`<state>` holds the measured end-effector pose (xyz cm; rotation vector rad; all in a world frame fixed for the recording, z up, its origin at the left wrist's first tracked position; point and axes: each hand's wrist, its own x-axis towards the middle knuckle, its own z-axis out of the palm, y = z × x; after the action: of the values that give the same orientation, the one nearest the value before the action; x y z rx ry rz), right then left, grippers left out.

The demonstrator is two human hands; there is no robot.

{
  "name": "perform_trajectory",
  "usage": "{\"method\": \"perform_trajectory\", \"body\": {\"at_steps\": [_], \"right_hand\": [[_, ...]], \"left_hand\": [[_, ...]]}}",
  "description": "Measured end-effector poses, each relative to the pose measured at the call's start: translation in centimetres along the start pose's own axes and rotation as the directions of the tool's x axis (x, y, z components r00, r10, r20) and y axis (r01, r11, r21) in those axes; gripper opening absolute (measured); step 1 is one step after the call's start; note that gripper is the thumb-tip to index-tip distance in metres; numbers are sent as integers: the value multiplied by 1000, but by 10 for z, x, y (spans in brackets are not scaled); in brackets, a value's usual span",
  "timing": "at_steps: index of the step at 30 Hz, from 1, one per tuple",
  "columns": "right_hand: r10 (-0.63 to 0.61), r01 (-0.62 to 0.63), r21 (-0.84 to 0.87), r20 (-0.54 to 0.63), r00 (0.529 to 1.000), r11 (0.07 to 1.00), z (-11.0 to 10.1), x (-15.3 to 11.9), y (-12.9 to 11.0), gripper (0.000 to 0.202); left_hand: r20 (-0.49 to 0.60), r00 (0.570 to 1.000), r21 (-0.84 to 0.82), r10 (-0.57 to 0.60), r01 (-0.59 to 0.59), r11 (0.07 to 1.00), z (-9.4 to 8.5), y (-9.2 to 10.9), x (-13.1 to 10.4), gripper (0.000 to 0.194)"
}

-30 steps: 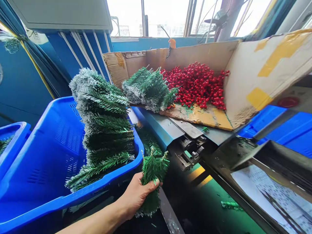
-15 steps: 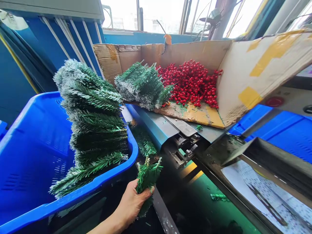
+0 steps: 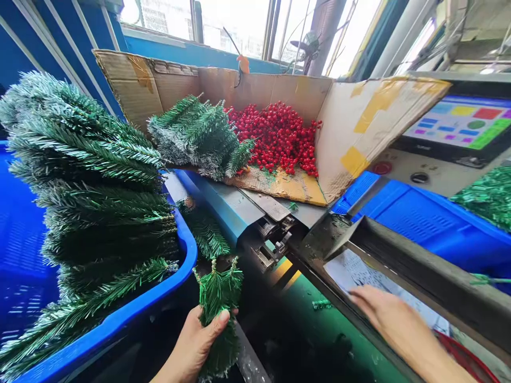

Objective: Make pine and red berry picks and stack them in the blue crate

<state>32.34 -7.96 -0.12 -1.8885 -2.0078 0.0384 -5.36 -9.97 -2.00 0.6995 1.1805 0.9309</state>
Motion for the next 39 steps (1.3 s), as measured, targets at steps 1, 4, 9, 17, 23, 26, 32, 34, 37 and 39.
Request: {"method": "perform_trajectory", "body": {"at_steps": [1, 4, 9, 17, 23, 26, 32, 34, 37, 39], "right_hand": [[-26, 23, 50, 72, 997, 998, 10, 11, -9, 46], [39, -42, 239, 17, 999, 970, 42, 42, -57, 42], [199, -124, 425, -136, 971, 896, 95, 72, -135, 60], [251, -141, 642, -83, 964, 753, 89, 40, -150, 75], [23, -346, 818, 378, 925, 459, 80, -8, -202, 59], [-35, -426, 797, 485, 874, 427, 74, -6, -219, 48], [-149, -317, 823, 429, 891, 472, 48, 16, -212, 35], [-240, -275, 833, 426, 872, 480, 41, 20, -210, 31], [-400, -293, 830, 499, 769, 474, 36, 24, -211, 26], [-480, -326, 821, 547, 686, 469, 36, 25, -212, 25]], "left_hand": [[-4, 1000, -14, -17, 17, 1000, 0, -1, 1, 56], [-4, 999, -37, -44, 44, 998, 0, -3, 3, 58], [-9, 999, -83, -51, 50, 995, -2, -6, 7, 59], [48, 993, -112, -106, 110, 988, -5, -9, 11, 59], [325, 943, -4, 71, -73, 997, 7, 6, 11, 41], [387, 915, 181, 113, -196, 964, 15, 23, 4, 29], [258, 945, 403, 201, -294, 866, 4, 42, -11, 42], [121, 966, 377, 229, -258, 889, 0, 43, -12, 55], [89, 940, 310, 328, -339, 888, -4, 47, -14, 51], [196, 902, 307, 386, -430, 849, -5, 53, -16, 39]]}}
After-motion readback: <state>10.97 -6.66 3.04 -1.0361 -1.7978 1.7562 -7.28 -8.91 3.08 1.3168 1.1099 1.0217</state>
